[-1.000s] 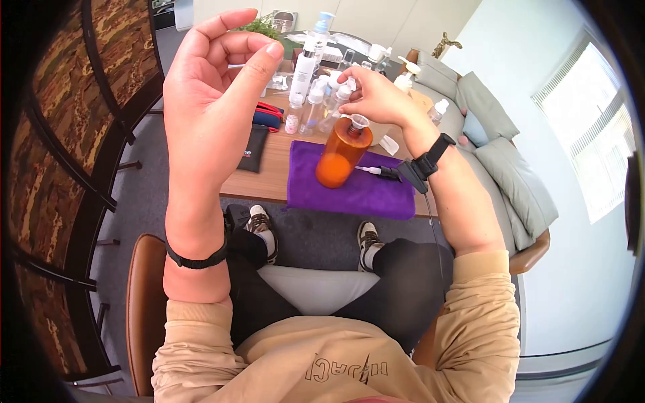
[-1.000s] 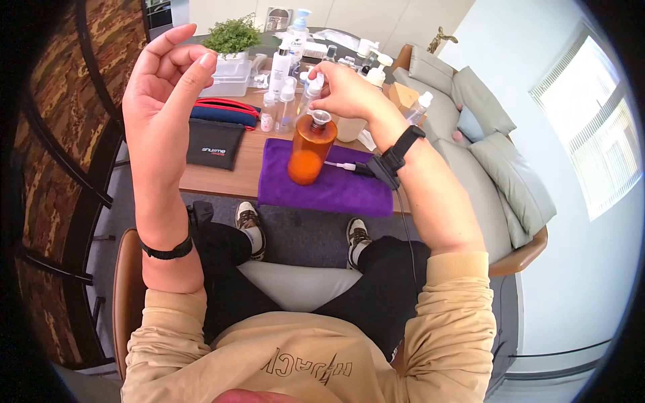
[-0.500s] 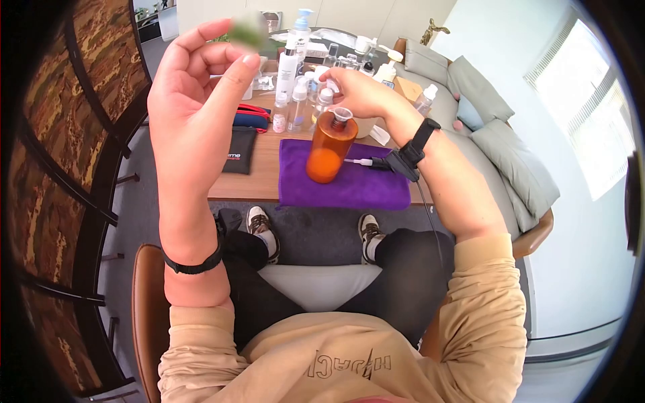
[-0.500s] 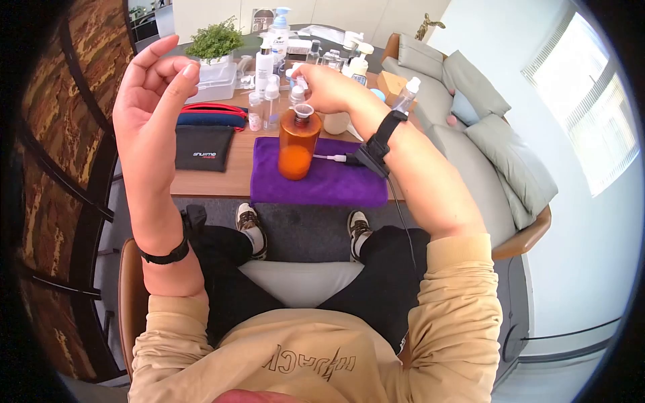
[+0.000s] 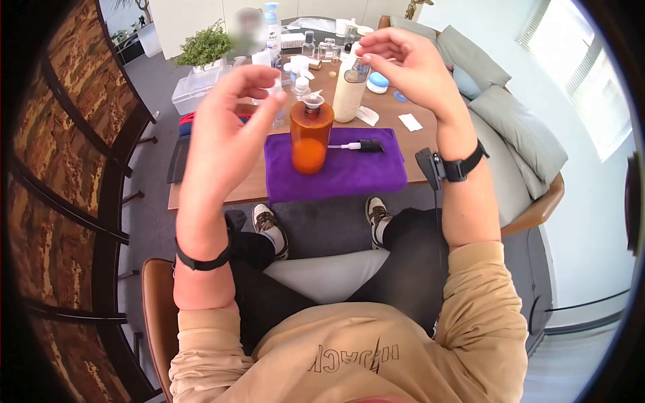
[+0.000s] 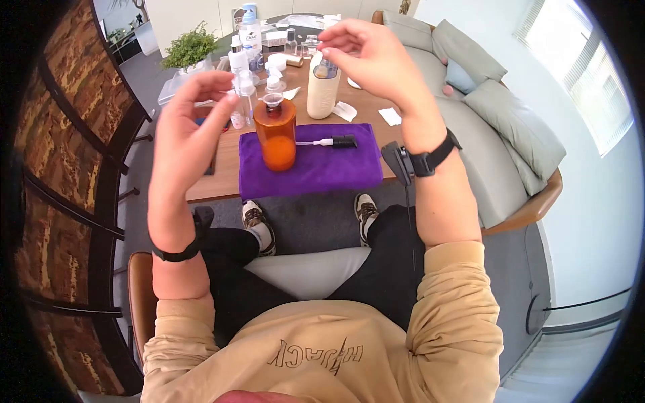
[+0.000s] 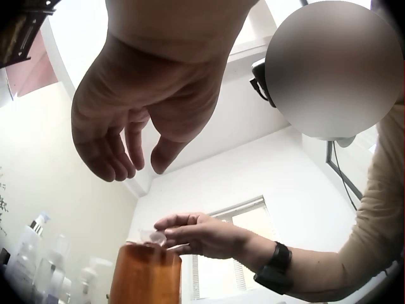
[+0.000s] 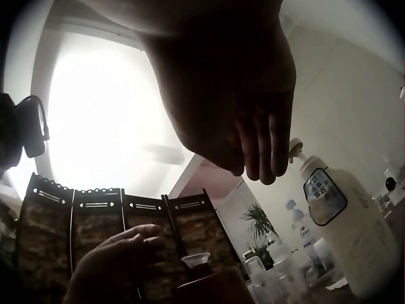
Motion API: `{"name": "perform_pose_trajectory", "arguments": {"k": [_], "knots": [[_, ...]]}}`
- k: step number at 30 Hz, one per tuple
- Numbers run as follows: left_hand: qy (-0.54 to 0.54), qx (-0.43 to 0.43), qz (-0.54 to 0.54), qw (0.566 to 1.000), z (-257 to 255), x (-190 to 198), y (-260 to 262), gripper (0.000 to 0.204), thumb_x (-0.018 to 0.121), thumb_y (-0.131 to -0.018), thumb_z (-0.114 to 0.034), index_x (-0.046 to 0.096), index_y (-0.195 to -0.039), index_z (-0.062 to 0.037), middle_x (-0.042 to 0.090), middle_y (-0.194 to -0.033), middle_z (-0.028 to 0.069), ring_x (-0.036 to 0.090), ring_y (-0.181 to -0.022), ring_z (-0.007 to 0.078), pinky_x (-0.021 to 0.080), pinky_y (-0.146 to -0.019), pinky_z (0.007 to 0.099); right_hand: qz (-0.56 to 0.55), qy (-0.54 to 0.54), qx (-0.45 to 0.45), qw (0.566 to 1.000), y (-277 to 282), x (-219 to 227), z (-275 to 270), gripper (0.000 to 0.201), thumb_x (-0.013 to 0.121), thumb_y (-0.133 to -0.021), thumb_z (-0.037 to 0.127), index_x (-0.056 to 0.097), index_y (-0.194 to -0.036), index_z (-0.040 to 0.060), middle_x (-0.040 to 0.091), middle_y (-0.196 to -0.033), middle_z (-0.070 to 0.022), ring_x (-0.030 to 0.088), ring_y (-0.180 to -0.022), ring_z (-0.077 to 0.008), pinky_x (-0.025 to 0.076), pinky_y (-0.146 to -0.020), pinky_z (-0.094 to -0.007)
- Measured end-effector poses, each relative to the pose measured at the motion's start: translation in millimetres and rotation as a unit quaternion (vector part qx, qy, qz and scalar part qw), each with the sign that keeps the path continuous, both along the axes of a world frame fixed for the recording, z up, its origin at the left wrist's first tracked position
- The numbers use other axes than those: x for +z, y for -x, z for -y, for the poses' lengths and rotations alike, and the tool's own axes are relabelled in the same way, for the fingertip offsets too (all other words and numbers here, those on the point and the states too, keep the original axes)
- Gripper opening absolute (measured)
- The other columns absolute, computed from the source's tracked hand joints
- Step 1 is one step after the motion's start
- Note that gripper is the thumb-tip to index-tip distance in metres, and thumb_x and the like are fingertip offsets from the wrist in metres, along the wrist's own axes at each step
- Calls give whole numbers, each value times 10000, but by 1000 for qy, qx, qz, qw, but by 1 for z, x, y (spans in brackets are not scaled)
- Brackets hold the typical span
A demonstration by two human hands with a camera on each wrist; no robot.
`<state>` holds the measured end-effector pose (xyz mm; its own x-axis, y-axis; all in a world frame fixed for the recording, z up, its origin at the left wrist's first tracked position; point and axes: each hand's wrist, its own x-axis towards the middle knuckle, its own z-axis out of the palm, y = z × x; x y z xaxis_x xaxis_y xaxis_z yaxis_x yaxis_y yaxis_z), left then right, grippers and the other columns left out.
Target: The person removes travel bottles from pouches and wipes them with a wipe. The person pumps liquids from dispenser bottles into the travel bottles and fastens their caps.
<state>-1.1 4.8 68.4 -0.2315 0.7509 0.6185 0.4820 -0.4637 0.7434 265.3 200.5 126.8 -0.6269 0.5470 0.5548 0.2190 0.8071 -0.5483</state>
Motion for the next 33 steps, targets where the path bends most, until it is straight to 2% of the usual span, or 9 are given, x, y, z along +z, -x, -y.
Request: {"name": "perform_pose_trajectory", "arguments": {"k": [5, 9, 14, 18, 20, 21, 24, 28, 33], "knots": [[49, -11, -56, 997, -15, -14, -23, 244, 803, -1104, -111, 779, -1327, -13, 788, -1244, 70, 745, -1075, 151, 607, -965, 316, -143, 114, 18, 983, -36, -45, -9, 227, 798, -1097, 64, 764, -1294, -44, 846, -1184, -106, 822, -1095, -156, 670, -971, -302], [22, -7, -83, 996, -26, -20, -25, 163, 786, -1097, -37, 804, -1253, 2, 807, -1182, 73, 767, -1057, 130, 613, -957, 302, -114, 65, -13, 991, -40, -53, -7, 213, 833, -1069, 123, 810, -1220, -25, 863, -1085, -84, 830, -1013, -140, 667, -920, -298], [23, 36, -107, 993, -30, -22, -24, 122, 772, -1106, -21, 806, -1221, 2, 811, -1093, 56, 766, -1010, 109, 621, -902, 283, -149, 128, 29, 980, -42, -45, 0, 247, 813, -1090, 97, 784, -1293, -41, 863, -1163, -87, 823, -1056, -144, 668, -953, -294], [-5, 77, -91, 993, -35, -27, -19, 104, 765, -1118, -31, 799, -1201, 21, 806, -1095, 60, 752, -1002, 100, 624, -874, 276, -156, 181, 27, 971, -24, -38, 31, 144, 801, -1092, 96, 777, -1177, -18, 816, -1019, -37, 745, -910, -90, 602, -842, -249], [-92, 116, -142, 979, -33, -22, -23, 98, 770, -1112, -21, 800, -1195, 23, 798, -1110, 65, 749, -1008, 107, 623, -873, 278, -193, -4, 71, 979, -10, -57, 28, 226, 848, -1059, 131, 815, -1239, -1, 848, -1033, -61, 812, -966, -119, 663, -872, -305], [-181, 154, -188, 953, -33, -19, -25, 93, 774, -1107, -12, 801, -1188, 25, 791, -1126, 70, 747, -1014, 115, 622, -872, 281, -162, 8, 51, 985, -8, -52, 41, 266, 830, -1056, 81, 808, -1313, 19, 871, -1167, -58, 810, -1047, -121, 637, -917, -298], [-273, 129, -228, 926, -30, -14, -24, 86, 786, -1092, 12, 803, -1175, 26, 772, -1159, 80, 744, -1045, 135, 619, -888, 292, -171, -80, 88, 978, 10, -55, 55, 293, 839, -1034, 57, 804, -1324, 33, 871, -1154, -57, 814, -1028, -128, 641, -902, -302], [-219, 70, -146, 962, -27, -16, -35, 104, 830, -1035, -5, 857, -1127, -43, 808, -1064, 76, 741, -923, 179, 594, -828, 314, -190, -169, 114, 960, 23, -56, 64, 196, 846, -1025, 129, 842, -1207, 58, 818, -1061, -101, 799, -893, -255, 643, -802, -349], [-225, 76, -170, 956, -27, -16, -36, 117, 841, -1031, -19, 860, -1143, -44, 807, -1054, 68, 737, -899, 169, 589, -798, 300, -190, -190, 116, 956, 23, -61, 56, 139, 852, -1017, 123, 858, -1138, 55, 823, -1031, -100, 793, -898, -266, 631, -793, -355]]}}
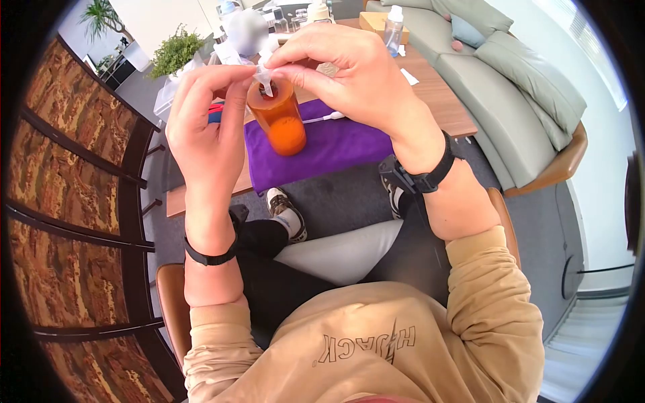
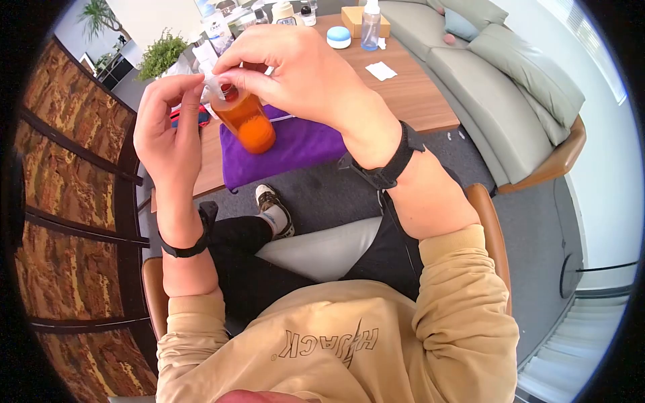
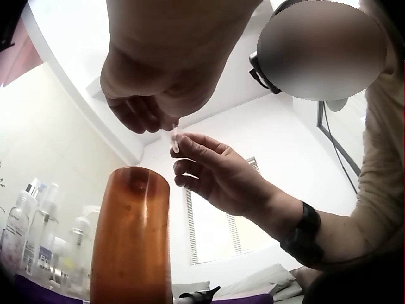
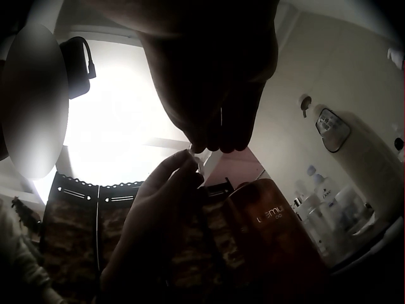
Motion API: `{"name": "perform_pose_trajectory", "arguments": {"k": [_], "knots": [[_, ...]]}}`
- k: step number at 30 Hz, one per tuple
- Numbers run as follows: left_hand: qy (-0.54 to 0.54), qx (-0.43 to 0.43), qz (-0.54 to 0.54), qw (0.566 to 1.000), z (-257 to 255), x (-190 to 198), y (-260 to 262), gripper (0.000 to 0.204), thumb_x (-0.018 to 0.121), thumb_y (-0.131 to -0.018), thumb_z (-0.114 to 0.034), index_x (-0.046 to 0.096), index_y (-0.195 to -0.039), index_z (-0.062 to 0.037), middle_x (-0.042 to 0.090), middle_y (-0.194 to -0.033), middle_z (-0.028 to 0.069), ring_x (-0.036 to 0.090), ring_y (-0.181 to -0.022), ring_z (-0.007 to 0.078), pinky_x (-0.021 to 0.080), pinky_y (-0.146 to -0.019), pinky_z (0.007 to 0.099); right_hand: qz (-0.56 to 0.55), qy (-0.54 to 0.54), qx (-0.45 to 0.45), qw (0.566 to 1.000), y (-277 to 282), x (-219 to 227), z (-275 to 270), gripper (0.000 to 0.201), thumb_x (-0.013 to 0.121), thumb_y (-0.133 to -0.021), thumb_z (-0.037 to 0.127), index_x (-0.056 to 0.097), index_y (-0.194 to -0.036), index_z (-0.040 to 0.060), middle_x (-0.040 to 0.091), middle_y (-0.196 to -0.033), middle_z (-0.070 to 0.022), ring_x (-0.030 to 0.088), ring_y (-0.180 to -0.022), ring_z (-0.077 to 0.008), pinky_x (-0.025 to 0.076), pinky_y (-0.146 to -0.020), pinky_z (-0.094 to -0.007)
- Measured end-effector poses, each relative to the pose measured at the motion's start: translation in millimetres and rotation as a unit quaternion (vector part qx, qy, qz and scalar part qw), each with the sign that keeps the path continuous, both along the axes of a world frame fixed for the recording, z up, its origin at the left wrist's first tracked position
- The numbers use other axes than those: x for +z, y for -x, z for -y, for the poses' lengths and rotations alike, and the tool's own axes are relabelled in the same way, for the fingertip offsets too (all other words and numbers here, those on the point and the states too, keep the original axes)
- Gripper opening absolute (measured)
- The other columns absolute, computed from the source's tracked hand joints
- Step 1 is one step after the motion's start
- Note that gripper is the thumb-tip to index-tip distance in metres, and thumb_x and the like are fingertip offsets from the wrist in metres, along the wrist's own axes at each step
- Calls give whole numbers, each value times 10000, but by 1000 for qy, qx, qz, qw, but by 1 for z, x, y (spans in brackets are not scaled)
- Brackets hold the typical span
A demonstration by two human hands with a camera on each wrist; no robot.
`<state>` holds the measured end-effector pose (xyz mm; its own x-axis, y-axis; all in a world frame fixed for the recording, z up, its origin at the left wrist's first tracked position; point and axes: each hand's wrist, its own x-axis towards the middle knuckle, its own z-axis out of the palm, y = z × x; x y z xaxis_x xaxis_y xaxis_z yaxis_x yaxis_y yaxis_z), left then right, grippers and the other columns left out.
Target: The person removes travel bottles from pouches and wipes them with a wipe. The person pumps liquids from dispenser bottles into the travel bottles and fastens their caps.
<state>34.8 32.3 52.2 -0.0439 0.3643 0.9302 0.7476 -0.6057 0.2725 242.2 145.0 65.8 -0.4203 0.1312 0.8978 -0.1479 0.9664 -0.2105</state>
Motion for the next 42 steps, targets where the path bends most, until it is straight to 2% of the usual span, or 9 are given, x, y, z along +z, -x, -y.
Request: {"name": "perform_pose_trajectory", "arguments": {"k": [8, 10, 15, 18, 24, 35, 37, 41, 42], "knots": [[61, 18, 29, 998, 6, 0, -14, 145, 839, -1032, -14, 827, -1175, -27, 801, -1061, 83, 752, -922, 177, 610, -816, 316, 10, 61, 2, 998, -12, -3, -9, 126, 854, -1028, 119, 878, -1125, 42, 847, -1008, -95, 803, -895, -222, 631, -774, -339], [62, 10, 30, 998, 2, -3, -13, 175, 845, -1033, -33, 812, -1204, -20, 801, -1090, 88, 756, -953, 181, 614, -839, 323, 59, 142, -28, 988, -25, 1, -15, 142, 822, -1078, 96, 885, -1185, 26, 868, -1053, -39, 771, -929, -80, 618, -798, -272], [80, 20, 21, 996, -2, -9, -2, 287, 816, -1106, -131, 758, -1345, 17, 776, -1142, 67, 754, -1023, 128, 617, -912, 296, 137, 211, -80, 964, -68, -4, -69, 258, 864, -1051, 267, 884, -1155, 31, 861, -981, -54, 760, -840, -106, 606, -754, -288], [89, 24, 21, 996, 2, -7, -1, 290, 809, -1117, -157, 754, -1346, 13, 780, -1173, 67, 754, -1033, 128, 621, -887, 292, 173, 391, -102, 898, -90, -18, -97, 229, 838, -1077, 256, 884, -1106, 34, 838, -973, -22, 749, -851, -73, 601, -741, -249], [115, 31, 39, 992, 4, -5, 3, 266, 788, -1133, -157, 746, -1336, 9, 778, -1175, 61, 760, -1030, 127, 641, -799, 279, 248, 509, -195, 801, -101, -64, -139, 186, 805, -1042, 190, 889, -1118, 42, 847, -998, -9, 739, -820, -63, 567, -696, -237], [122, 31, 21, 992, 4, -5, 9, 263, 790, -1132, -152, 747, -1331, 15, 784, -1142, 70, 767, -1012, 129, 658, -822, 295, 275, 524, -249, 766, -77, -92, -155, 186, 819, -1025, 180, 888, -1027, 7, 828, -918, -39, 679, -731, -101, 555, -688, -290], [133, 29, 27, 990, 3, -5, 10, 271, 793, -1131, -160, 749, -1333, 16, 783, -1139, 70, 767, -1007, 132, 655, -825, 295, 312, 517, -314, 733, -76, -83, -148, 222, 822, -1028, 222, 876, -984, 11, 808, -874, -46, 677, -732, -112, 556, -706, -298], [184, 42, 31, 982, 6, -5, 11, 364, 812, -1116, -190, 723, -1392, 30, 782, -1224, 112, 769, -1091, 179, 648, -928, 331, 360, 461, -344, 735, -84, -62, -136, 265, 825, -1036, 277, 871, -1018, 17, 793, -842, -43, 679, -736, -120, 546, -708, -298], [183, 43, 35, 982, 5, -7, 11, 364, 812, -1116, -190, 723, -1392, 30, 782, -1224, 112, 769, -1091, 179, 648, -928, 331, 375, 409, -342, 758, -87, -49, -125, 277, 826, -1041, 289, 867, -1045, 16, 794, -850, -41, 689, -750, -118, 551, -711, -304]]}}
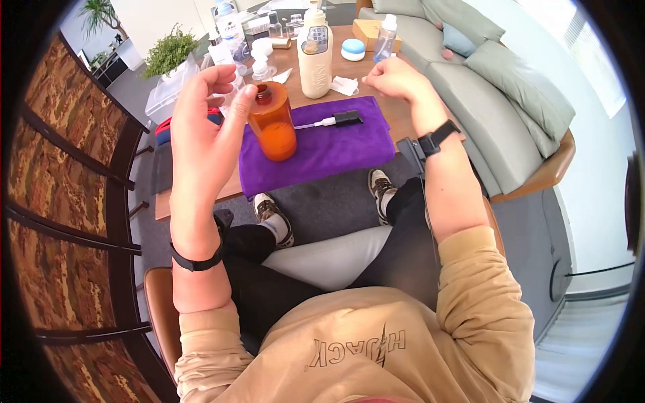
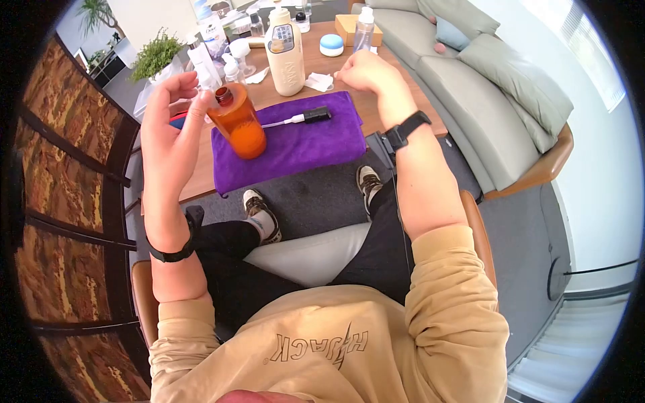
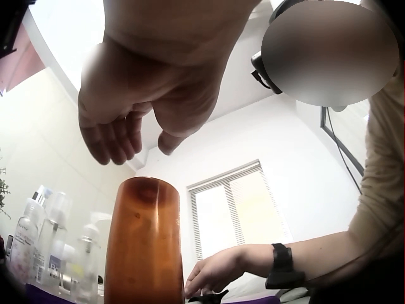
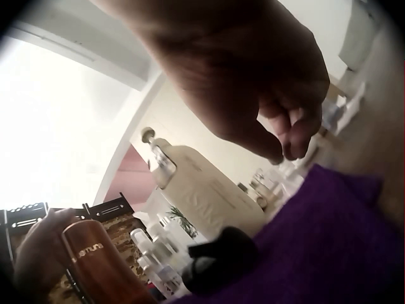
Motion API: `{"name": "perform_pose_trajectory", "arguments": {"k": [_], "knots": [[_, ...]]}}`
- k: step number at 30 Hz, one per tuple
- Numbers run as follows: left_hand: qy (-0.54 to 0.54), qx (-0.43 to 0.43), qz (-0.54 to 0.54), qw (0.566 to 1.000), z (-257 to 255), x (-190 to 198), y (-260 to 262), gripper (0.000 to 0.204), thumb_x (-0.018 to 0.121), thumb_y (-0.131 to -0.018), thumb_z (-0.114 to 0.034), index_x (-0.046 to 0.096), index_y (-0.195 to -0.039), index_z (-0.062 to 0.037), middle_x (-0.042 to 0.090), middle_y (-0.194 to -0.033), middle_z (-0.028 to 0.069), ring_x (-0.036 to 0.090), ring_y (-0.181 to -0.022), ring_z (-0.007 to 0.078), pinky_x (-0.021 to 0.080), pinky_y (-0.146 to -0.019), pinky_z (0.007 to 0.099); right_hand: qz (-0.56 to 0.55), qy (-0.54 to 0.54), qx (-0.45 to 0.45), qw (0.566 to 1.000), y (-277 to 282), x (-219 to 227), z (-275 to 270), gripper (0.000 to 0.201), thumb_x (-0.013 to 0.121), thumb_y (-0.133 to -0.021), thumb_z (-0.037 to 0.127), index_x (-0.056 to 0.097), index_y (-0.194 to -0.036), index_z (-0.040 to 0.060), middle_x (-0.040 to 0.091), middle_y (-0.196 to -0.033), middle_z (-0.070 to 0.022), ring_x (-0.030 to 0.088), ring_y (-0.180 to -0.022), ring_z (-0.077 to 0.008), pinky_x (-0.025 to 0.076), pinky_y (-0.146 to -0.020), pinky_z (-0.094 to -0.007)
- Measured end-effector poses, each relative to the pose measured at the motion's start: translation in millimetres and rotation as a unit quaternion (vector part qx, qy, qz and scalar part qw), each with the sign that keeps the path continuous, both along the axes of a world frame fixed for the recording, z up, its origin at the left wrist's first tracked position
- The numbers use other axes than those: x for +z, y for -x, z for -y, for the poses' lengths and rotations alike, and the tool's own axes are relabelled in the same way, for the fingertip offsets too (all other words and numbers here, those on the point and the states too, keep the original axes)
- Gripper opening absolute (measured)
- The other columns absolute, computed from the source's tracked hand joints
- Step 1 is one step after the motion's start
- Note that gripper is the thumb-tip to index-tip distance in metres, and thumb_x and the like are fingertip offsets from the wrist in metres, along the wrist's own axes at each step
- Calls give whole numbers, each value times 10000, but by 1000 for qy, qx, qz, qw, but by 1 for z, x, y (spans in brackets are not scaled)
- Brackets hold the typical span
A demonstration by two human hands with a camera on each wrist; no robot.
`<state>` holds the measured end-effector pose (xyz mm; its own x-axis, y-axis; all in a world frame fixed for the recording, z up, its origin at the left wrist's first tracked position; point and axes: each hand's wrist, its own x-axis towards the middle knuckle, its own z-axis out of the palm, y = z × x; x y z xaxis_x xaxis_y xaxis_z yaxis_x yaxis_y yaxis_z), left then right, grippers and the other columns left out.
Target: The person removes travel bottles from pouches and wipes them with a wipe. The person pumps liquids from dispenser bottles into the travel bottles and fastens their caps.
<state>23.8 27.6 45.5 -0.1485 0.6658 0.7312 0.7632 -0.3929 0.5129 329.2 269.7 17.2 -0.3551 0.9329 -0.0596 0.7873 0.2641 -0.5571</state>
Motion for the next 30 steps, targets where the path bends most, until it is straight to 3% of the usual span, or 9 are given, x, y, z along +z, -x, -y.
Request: {"name": "perform_pose_trajectory", "arguments": {"k": [3, 5, 7, 13, 17, 19, 20, 23, 30], "knots": [[19, -23, 1, 1000, 0, -4, -1, 512, 843, -1090, -221, 655, -1492, 35, 763, -1362, 163, 747, -1231, 239, 613, -1071, 392, -23, -42, 101, 994, -5, 7, 8, 320, 872, -1021, 295, 842, -1173, 15, 811, -930, -36, 723, -818, -120, 594, -789, -322], [85, -44, 24, 995, 3, -3, -8, 642, 863, -1071, -246, 577, -1574, 31, 731, -1466, 194, 710, -1339, 275, 565, -1170, 432, -121, 6, 253, 960, 1, 13, 36, 434, 951, -948, 278, 819, -1260, 8, 837, -1048, -52, 748, -925, -141, 621, -898, -336], [96, -46, 33, 994, 0, -9, -9, 701, 885, -1052, -246, 547, -1598, 34, 730, -1476, 195, 709, -1357, 284, 557, -1190, 439, -26, -2, 299, 954, 9, 14, 44, 598, 1031, -832, 275, 814, -1336, 37, 857, -1152, -64, 775, -1082, -178, 629, -962, -360], [94, -57, 16, 994, -5, -15, -6, 821, 973, -951, -257, 543, -1567, 74, 720, -1464, 262, 703, -1394, 340, 566, -1179, 448, 90, -29, 247, 965, 26, 13, 56, 474, 999, -833, 219, 845, -1253, 60, 851, -1073, -64, 771, -1012, -187, 619, -934, -361], [101, -51, 29, 993, -2, -15, -6, 766, 948, -985, -199, 540, -1586, 45, 733, -1488, 210, 708, -1405, 303, 562, -1196, 443, 12, -61, 288, 956, 12, 23, 50, 382, 947, -888, 124, 831, -1240, 29, 833, -1035, -56, 763, -982, -162, 603, -882, -348], [91, -57, 11, 994, -4, -16, -4, 774, 950, -979, -210, 543, -1589, 35, 745, -1479, 204, 715, -1400, 299, 565, -1189, 449, -121, -57, 267, 954, 6, 30, 50, 379, 949, -894, 155, 838, -1231, 20, 846, -1080, -77, 780, -1005, -173, 625, -909, -348], [83, -54, 5, 995, -6, -19, -3, 765, 946, -982, -218, 550, -1588, 27, 755, -1470, 197, 716, -1403, 295, 565, -1188, 454, -128, -38, 252, 959, 3, 37, 51, 380, 925, -942, 136, 828, -1289, 16, 846, -1107, -47, 766, -1037, -112, 616, -904, -304], [88, -58, 17, 994, -4, -19, -4, 751, 943, -986, -223, 557, -1581, 25, 754, -1469, 201, 715, -1407, 302, 567, -1185, 453, -211, -46, 224, 950, 3, 59, 72, 364, 898, -979, 87, 815, -1322, -1, 841, -1122, -37, 752, -1062, -75, 611, -907, -267], [78, -56, 9, 995, -6, -21, -4, 740, 953, -977, -214, 569, -1555, 42, 747, -1462, 214, 716, -1407, 312, 568, -1201, 464, -406, -118, 281, 861, -4, 69, 59, 341, 856, -1050, 70, 787, -1374, -13, 820, -1200, -56, 768, -1067, -114, 626, -940, -268]]}}
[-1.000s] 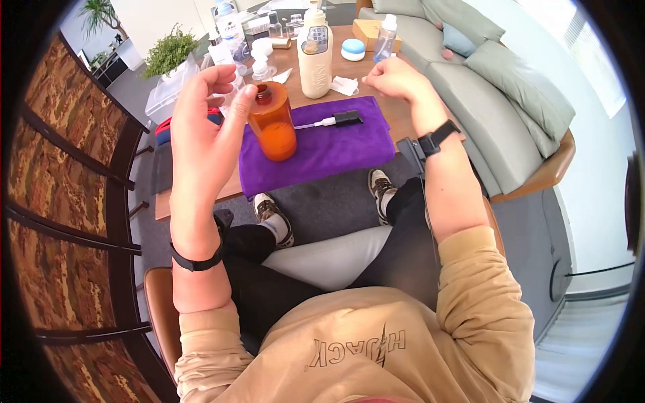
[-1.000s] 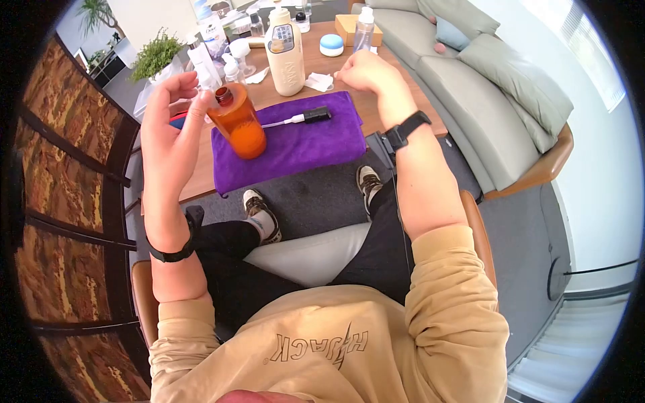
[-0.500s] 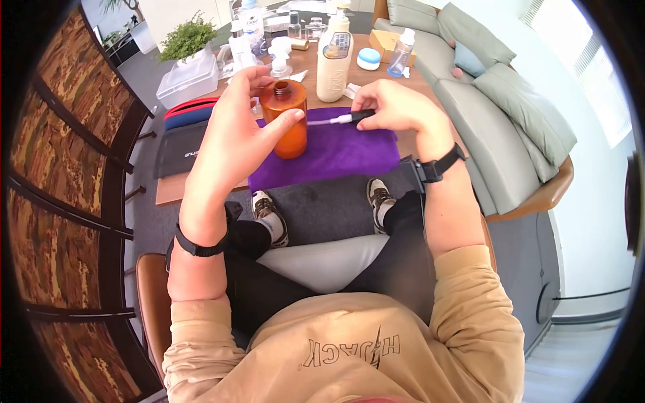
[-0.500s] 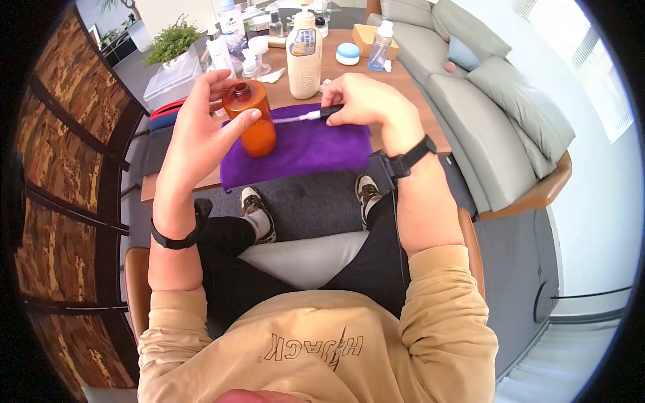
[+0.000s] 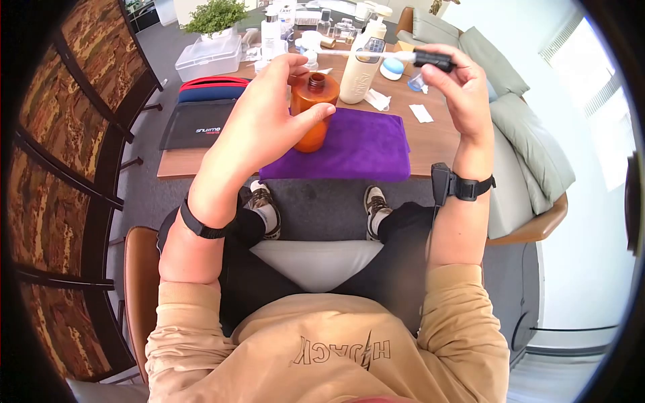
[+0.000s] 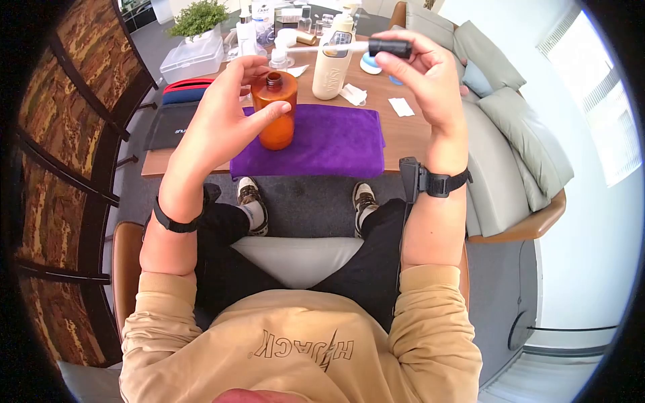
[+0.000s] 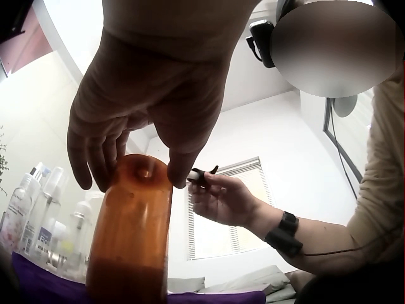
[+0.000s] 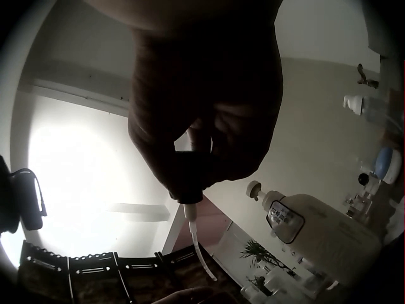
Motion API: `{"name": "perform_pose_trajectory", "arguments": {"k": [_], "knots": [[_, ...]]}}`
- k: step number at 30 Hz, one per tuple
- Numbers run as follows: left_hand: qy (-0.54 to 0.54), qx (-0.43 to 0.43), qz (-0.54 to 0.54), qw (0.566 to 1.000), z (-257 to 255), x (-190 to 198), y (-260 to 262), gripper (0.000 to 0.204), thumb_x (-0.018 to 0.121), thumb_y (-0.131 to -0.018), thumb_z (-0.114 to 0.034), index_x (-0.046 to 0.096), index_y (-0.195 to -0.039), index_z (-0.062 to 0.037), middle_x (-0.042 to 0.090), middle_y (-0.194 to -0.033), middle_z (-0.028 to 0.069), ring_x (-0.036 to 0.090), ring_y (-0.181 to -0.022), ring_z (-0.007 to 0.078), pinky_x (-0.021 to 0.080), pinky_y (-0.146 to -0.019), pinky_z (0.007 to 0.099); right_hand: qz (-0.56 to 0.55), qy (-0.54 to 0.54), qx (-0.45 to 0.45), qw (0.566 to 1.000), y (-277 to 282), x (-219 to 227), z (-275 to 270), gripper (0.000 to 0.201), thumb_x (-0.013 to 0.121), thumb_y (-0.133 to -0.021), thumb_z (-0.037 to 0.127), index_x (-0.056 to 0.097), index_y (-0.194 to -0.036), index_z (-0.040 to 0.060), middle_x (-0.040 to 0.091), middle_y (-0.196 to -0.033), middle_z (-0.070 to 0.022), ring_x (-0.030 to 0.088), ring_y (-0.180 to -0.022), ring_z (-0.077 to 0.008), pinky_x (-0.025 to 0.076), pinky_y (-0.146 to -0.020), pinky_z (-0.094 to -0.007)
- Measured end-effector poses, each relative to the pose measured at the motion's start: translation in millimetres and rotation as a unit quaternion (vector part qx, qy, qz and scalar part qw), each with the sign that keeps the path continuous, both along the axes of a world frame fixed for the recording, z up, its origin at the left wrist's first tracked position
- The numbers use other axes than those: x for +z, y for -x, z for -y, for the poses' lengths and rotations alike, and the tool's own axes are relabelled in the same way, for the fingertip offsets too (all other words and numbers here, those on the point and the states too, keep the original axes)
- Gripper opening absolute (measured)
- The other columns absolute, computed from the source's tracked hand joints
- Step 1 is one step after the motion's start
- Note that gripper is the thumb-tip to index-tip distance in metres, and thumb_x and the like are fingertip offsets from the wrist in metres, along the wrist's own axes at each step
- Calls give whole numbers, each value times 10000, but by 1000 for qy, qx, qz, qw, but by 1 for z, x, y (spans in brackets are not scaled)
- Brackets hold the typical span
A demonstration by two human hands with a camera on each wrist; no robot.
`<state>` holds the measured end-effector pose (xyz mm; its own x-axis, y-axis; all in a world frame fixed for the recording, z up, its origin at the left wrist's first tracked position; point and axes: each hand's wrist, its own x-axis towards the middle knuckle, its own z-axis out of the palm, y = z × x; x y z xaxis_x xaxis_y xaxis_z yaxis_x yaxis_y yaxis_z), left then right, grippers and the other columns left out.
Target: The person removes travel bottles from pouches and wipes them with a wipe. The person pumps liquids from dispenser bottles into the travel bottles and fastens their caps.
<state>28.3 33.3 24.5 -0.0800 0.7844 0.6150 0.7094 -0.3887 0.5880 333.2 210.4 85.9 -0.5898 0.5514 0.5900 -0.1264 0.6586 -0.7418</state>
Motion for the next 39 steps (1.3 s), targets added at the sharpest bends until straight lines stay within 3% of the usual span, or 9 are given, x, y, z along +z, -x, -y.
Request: {"name": "perform_pose_trajectory", "arguments": {"k": [5, 9, 14, 17, 24, 27, 30, 32, 39], "knots": [[-1, -2, -4, 1000, -1, -1, 0, 735, 952, -980, -223, 572, -1554, 35, 753, -1450, 213, 722, -1392, 313, 569, -1192, 460, -117, 20, 8, 993, 4, 7, 3, 305, 835, -1079, 117, 794, -1347, -23, 821, -1116, -43, 763, -1003, -111, 575, -827, -243], [-7, 5, -16, 1000, -1, -1, -1, 729, 951, -983, -237, 577, -1554, 21, 761, -1434, 204, 729, -1375, 309, 570, -1180, 456, -127, 10, -28, 991, 8, 11, 1, 267, 809, -1104, 181, 795, -1285, -14, 759, -1043, -35, 671, -912, -128, 544, -870, -313], [-16, 1, -21, 1000, -1, -3, 0, 731, 953, -981, -246, 581, -1553, 17, 763, -1427, 201, 733, -1363, 305, 573, -1170, 453, -63, -95, -63, 991, 22, 16, 12, 262, 843, -1089, 250, 823, -1195, 10, 766, -929, -13, 688, -879, -99, 537, -826, -281], [-22, 1, -25, 999, -2, -4, 2, 737, 957, -977, -253, 584, -1553, 17, 764, -1426, 201, 734, -1357, 301, 575, -1165, 451, -57, -54, -46, 996, 30, 21, 21, 105, 788, -1105, 111, 777, -1145, 14, 780, -972, -3, 701, -857, -61, 563, -773, -241], [-23, -5, -10, 1000, -2, -4, -1, 742, 960, -975, -252, 587, -1551, 29, 758, -1428, 202, 734, -1360, 299, 578, -1174, 452, -53, -50, -54, 996, 62, 34, 54, 134, 817, -1091, 151, 773, -1107, 25, 746, -900, 32, 668, -810, -35, 526, -712, -235], [-31, -8, -3, 999, -1, -5, -2, 739, 959, -977, -243, 584, -1547, 42, 756, -1423, 210, 736, -1353, 295, 586, -1175, 450, 118, -138, -138, 974, 82, 37, 75, 174, 867, -1030, 153, 809, -1087, 0, 729, -796, 40, 654, -708, -49, 514, -622, -252], [-43, -12, 11, 999, -7, -11, -1, 752, 965, -973, -249, 579, -1543, 52, 751, -1430, 223, 741, -1351, 293, 595, -1168, 445, 179, -7, -67, 982, 95, 29, 71, 313, 877, -1012, 125, 773, -1275, -8, 766, -948, -1, 692, -835, -78, 563, -725, -269], [-39, -8, 14, 999, -11, -14, 0, 748, 965, -973, -256, 583, -1534, 59, 756, -1420, 227, 748, -1342, 297, 597, -1167, 444, 150, -132, -49, 979, 104, 7, 52, 287, 879, -1051, 262, 829, -1179, 10, 772, -884, 7, 696, -824, -61, 534, -732, -258], [21, -14, 41, 999, -10, -8, 6, 712, 976, -962, -295, 644, -1469, 79, 803, -1346, 220, 776, -1300, 299, 589, -1171, 436, 193, -94, -14, 977, 114, -6, 41, 278, 919, -1012, 296, 822, -1039, 36, 757, -817, 27, 680, -741, -31, 514, -658, -238]]}}
